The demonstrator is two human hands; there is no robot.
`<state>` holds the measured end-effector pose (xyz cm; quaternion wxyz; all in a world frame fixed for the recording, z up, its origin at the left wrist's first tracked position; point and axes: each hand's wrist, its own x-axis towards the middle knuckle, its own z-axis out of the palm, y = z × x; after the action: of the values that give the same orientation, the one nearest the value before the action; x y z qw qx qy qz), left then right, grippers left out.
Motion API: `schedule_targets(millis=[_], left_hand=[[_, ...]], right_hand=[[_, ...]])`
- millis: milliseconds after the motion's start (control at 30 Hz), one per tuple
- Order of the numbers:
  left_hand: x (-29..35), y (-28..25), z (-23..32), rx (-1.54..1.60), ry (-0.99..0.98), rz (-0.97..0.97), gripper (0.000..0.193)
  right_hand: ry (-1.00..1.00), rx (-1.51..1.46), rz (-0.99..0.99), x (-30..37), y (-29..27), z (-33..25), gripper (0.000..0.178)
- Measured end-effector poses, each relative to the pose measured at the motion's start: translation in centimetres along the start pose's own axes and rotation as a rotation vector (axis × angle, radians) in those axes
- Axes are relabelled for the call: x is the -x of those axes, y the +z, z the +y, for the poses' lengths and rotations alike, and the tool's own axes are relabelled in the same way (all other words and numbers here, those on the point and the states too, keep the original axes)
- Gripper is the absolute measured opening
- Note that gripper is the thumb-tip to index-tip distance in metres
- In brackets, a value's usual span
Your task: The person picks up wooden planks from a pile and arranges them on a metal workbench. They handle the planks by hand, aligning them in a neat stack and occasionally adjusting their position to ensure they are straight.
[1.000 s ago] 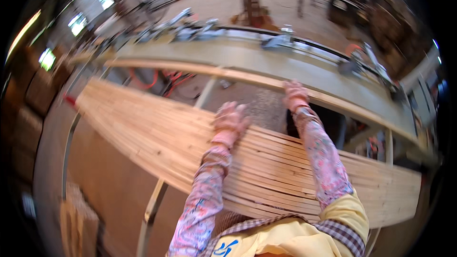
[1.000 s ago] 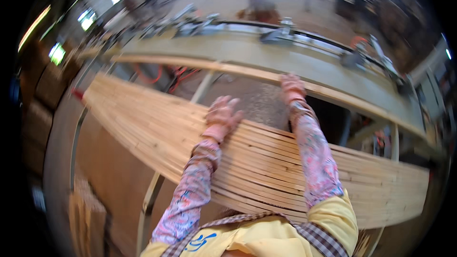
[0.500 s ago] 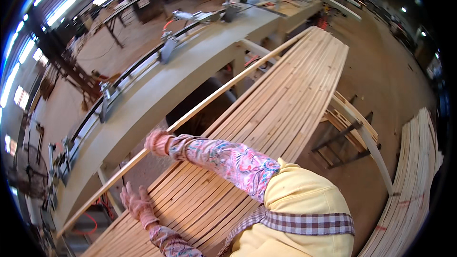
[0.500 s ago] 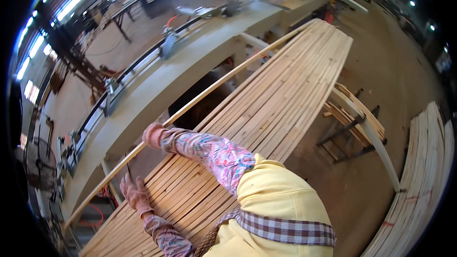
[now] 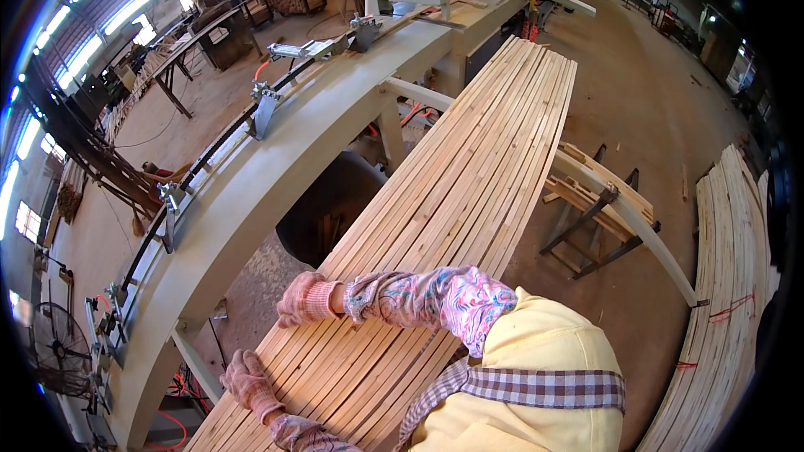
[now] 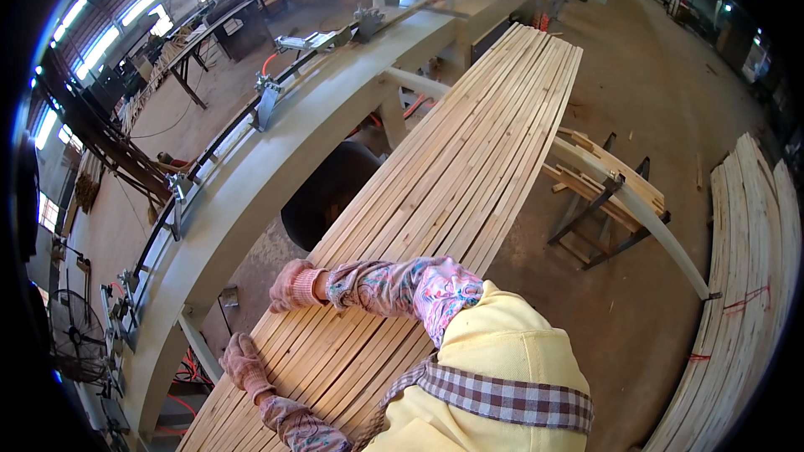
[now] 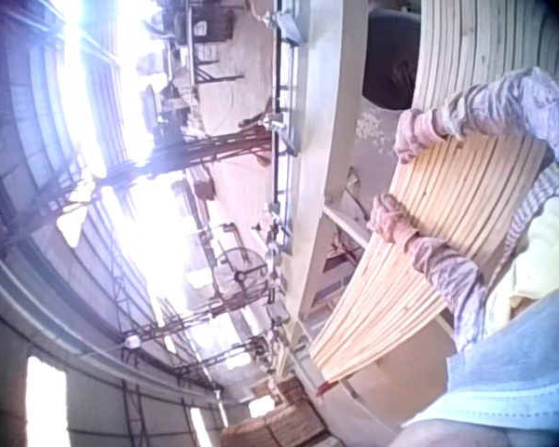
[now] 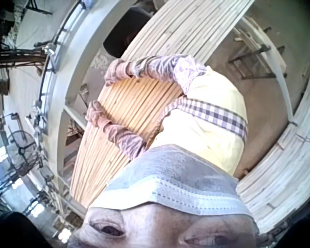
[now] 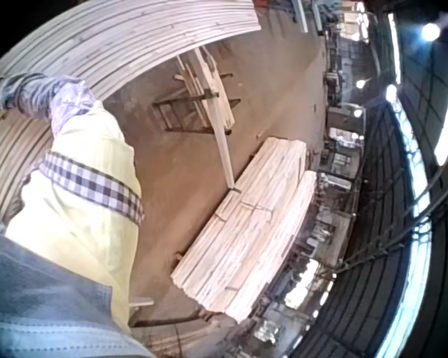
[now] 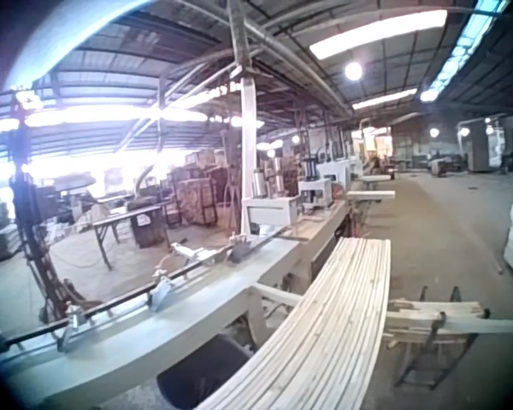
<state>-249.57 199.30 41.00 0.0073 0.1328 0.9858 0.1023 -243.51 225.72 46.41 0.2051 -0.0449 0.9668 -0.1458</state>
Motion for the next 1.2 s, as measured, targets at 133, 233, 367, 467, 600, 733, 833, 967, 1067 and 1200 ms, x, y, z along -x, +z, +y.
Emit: schedule_targets(millis=[133, 233, 367, 467, 600, 733, 833, 967, 1067, 1200], left_hand=[[-1.2, 2.9, -1.6, -0.045, 0.111, 0.169, 0.045], [-1.2, 2.9, -1.2, -0.027, 0.078, 0.168, 0.043], [-1.1, 3.0, -0.8, -0.007, 0.09, 0.21, 0.042], [-1.0, 3.0, -1.6, -0.024, 0.088, 0.201, 0.039], [-0.7, 3.4, -2.6, -0.063, 0.109, 0.247, 0.033], [-1.3, 3.6, -3.1, -0.276, 0.325, 0.262, 0.019], [-0.8, 2.4, -1.1, -0.264, 0.289, 0.165, 0.013], [-0.6, 2.7, -2.4, -0.334, 0.298, 0.225, 0.02], [-0.4, 3.3, -4.0, -0.209, 0.139, 0.244, 0.028], [-0.9, 2.8, 0.4, -0.117, 0.099, 0.356, 0.033]], right_hand=[[-0.109, -0.02, 0.032, -0.8, 0.7, 1.6, 0.047], [-0.138, 0.003, 0.0, -1.6, 0.8, 1.7, 0.046], [-0.136, 0.016, -0.006, -2.0, 1.0, 1.9, 0.046], [-0.072, 0.017, 0.01, -1.1, 0.7, 1.1, 0.047], [-0.033, -0.051, 0.03, 1.0, -0.6, 0.0, 0.049], [0.002, -0.071, 0.028, -1.1, 0.7, 0.9, 0.049], [0.014, -0.109, 0.053, -0.7, 0.6, 1.4, 0.049], [0.012, -0.068, -0.008, -1.2, 0.2, 0.3, 0.047], [-0.087, -0.078, 0.051, -2.2, 1.5, 0.0, 0.04], [-0.07, -0.204, 0.059, -6.2, 6.3, 5.2, 0.042]])
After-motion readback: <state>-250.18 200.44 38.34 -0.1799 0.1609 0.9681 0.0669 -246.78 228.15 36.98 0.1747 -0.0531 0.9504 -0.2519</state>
